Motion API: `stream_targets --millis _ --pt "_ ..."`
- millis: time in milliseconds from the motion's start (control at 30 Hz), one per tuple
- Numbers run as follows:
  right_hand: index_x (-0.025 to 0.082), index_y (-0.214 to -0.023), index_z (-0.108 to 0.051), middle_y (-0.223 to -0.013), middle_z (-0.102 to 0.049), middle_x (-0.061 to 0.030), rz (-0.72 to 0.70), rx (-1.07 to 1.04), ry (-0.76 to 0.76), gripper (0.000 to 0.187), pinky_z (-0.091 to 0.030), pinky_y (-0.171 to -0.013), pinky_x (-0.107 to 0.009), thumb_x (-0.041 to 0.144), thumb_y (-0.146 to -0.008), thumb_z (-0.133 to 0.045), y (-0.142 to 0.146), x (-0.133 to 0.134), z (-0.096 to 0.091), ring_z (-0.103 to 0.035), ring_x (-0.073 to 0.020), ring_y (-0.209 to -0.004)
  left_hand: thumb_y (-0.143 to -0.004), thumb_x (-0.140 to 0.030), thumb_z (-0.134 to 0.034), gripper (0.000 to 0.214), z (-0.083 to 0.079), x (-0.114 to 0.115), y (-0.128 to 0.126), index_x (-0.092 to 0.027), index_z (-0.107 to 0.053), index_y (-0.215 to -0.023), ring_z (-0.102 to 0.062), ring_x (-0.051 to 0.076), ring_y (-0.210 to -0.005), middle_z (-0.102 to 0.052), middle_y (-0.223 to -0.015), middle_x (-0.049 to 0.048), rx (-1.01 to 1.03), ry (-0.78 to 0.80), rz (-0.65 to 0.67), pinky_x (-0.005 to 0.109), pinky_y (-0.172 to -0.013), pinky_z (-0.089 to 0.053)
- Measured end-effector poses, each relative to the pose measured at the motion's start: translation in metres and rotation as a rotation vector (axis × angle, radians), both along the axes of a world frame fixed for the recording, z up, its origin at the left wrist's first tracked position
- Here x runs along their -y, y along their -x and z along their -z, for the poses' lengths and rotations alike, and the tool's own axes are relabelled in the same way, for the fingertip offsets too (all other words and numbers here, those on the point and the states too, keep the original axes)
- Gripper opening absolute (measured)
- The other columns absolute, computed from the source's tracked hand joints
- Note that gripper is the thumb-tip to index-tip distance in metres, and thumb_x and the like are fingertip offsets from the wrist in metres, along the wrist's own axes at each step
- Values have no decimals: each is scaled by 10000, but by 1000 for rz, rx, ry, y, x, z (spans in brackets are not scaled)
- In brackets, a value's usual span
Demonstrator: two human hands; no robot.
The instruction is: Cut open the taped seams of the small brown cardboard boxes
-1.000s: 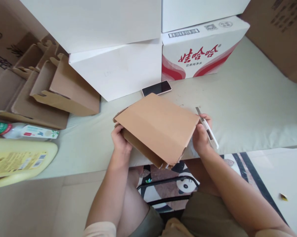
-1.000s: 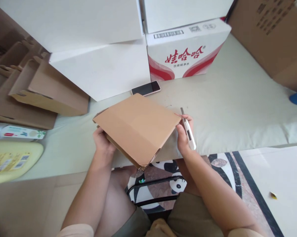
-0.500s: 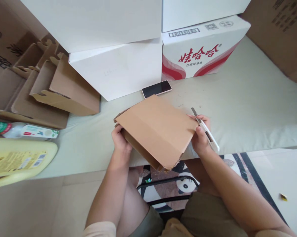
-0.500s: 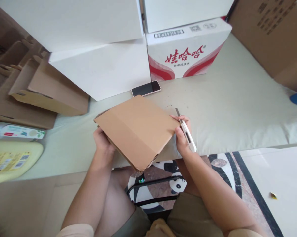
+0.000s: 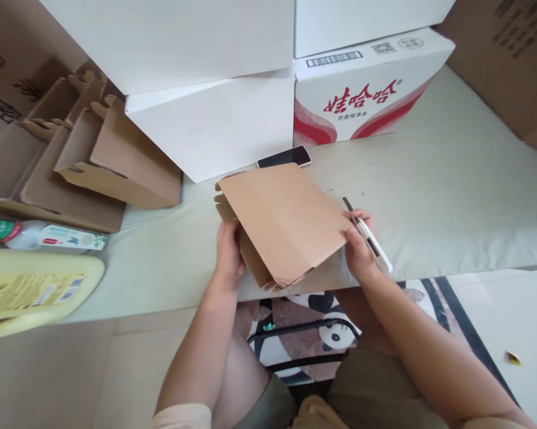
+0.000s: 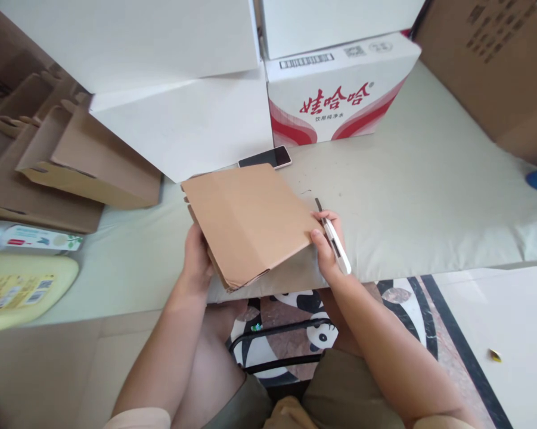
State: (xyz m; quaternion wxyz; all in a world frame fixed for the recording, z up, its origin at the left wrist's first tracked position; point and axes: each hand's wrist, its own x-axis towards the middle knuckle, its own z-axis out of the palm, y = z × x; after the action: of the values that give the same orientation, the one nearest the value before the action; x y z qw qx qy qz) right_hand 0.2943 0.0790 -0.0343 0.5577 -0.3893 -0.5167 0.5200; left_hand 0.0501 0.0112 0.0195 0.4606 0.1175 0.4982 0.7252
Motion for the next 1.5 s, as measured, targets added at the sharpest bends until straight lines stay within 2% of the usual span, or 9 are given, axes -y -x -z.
stream_targets --millis 67,167,367,567,800,933,1100,1233,1500 --pt "317 -1124 -530 -1157 -619 -23 -10 4 -10 392 -469 -986 -455 499 -801 -658 -1 0 1 -609 -256 -1112 -688 -321 -749 253 1 1 -1 -156 -679 -867 -673 217 -742 -720 -829 71 -21 54 53 305 -652 -497" --pt "321 -1121 -539 -1159 -620 -18 -13 -10 -7 374 -467 -981 -437 484 -808 -660 -1 1 1 -605 -245 -1105 -654 -317 -711 232 2 1 -2 -151 -678 -814 -636 196 -663 -694 -754 62 -3 79 58 296 -595 -489" --pt "326 -1113 -546 -1158 -626 -9 -6 12 5 362 -466 -984 -433 499 -812 -648 -1 1 1 -609 -244 -1117 -627 -293 -621 213 8 3 2 -149 -669 -777 -645 216 -689 -692 -764 77 117 118 52 317 -598 -511" --pt "321 -1097 -554 -1070 -653 5 -41 -38 16 330 -486 -889 -371 495 -833 -647 -1 1 1 -640 -216 -999 -601 -237 -680 181 1 6 0 -156 -648 -759 -596 165 -594 -640 -680 19 13 86 85 283 -550 -472" --pt "327 -1089 -546 -1056 -645 -2 -46 -5 19 323 -495 -864 -394 518 -841 -626 -2 0 2 -639 -237 -990 -666 -290 -638 183 -5 5 0 -147 -657 -779 -616 177 -644 -663 -705 32 89 88 130 290 -611 -494" --pt "323 -1082 -543 -1036 -639 -10 -32 27 23 334 -498 -858 -418 534 -835 -618 -2 1 0 -633 -248 -972 -636 -254 -637 159 -3 6 2 -146 -644 -753 -611 178 -626 -652 -682 30 90 99 132 280 -583 -478" --pt "321 -1076 -542 -1016 -630 -4 -47 37 18 297 -501 -819 -377 504 -850 -599 -3 1 -1 -630 -221 -927 -668 -292 -619 158 -9 6 -1 -154 -636 -743 -557 151 -542 -650 -666 32 161 118 118 268 -505 -433" --pt "312 -1079 -528 -1000 -621 -9 -31 96 16 319 -513 -823 -380 511 -838 -590 -3 0 1 -631 -222 -934 -685 -294 -615 171 -12 6 -4 -152 -646 -774 -591 167 -581 -659 -683 35 179 120 117 277 -541 -466" --pt "314 -1071 -528 -993 -624 -4 -35 75 22 313 -514 -820 -382 505 -835 -605 -3 1 0 -638 -221 -924 -696 -312 -632 179 -4 6 0 -150 -637 -772 -601 177 -609 -647 -695 42 173 133 108 280 -552 -469"
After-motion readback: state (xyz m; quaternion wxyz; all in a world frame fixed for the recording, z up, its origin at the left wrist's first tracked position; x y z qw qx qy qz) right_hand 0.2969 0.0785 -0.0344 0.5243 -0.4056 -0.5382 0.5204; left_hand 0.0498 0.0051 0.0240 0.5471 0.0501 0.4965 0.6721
